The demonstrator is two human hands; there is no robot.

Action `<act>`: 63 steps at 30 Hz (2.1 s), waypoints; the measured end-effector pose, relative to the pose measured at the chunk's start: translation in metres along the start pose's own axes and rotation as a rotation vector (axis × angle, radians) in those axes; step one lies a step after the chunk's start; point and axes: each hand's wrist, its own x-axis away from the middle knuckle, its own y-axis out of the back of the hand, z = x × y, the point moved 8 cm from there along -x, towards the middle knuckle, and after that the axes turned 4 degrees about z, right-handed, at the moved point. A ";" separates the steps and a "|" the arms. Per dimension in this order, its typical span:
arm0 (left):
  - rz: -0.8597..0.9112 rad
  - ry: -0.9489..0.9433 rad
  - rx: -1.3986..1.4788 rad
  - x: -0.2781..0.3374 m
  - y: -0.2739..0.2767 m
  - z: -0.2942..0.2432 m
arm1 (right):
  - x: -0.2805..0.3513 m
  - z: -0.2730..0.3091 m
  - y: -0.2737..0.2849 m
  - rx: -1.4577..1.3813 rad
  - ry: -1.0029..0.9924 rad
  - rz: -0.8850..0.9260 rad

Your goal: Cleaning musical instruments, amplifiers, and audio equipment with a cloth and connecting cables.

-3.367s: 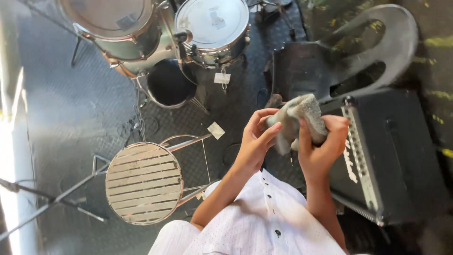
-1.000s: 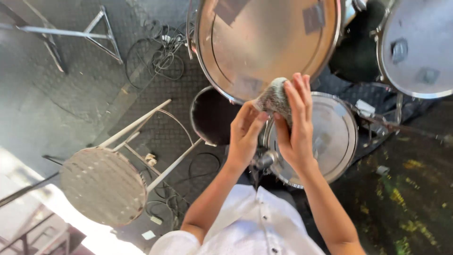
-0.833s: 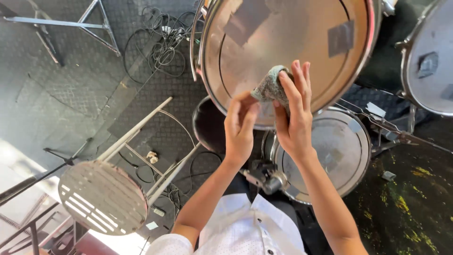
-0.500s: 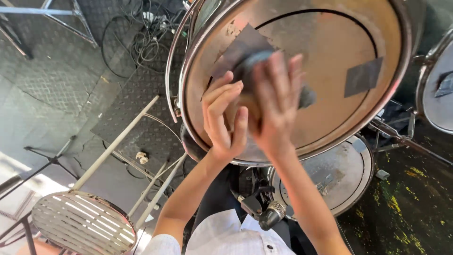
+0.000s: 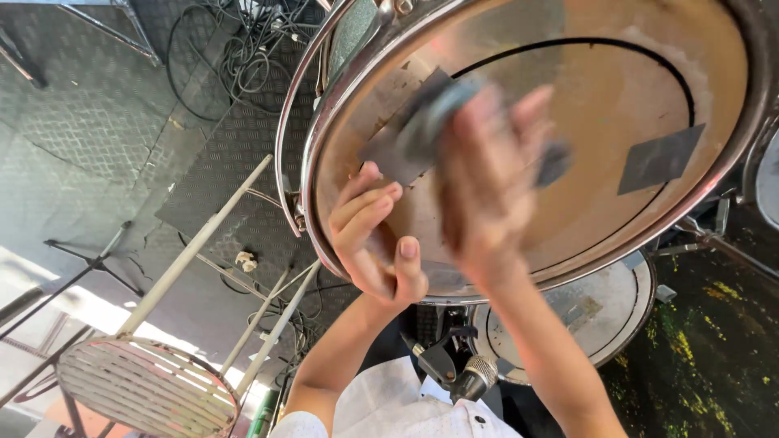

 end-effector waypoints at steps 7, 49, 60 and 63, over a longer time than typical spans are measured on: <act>0.038 0.065 0.177 0.000 0.005 0.003 | 0.092 -0.036 0.034 0.217 0.013 0.011; 0.122 0.070 0.075 -0.025 -0.016 -0.014 | -0.034 0.002 0.022 0.153 0.049 -0.002; 0.189 -0.019 -0.217 -0.026 -0.045 -0.017 | -0.015 -0.099 0.093 0.311 -0.279 -0.157; 0.155 -0.012 -0.201 -0.026 -0.047 -0.017 | 0.045 -0.104 0.092 0.353 -0.400 -0.220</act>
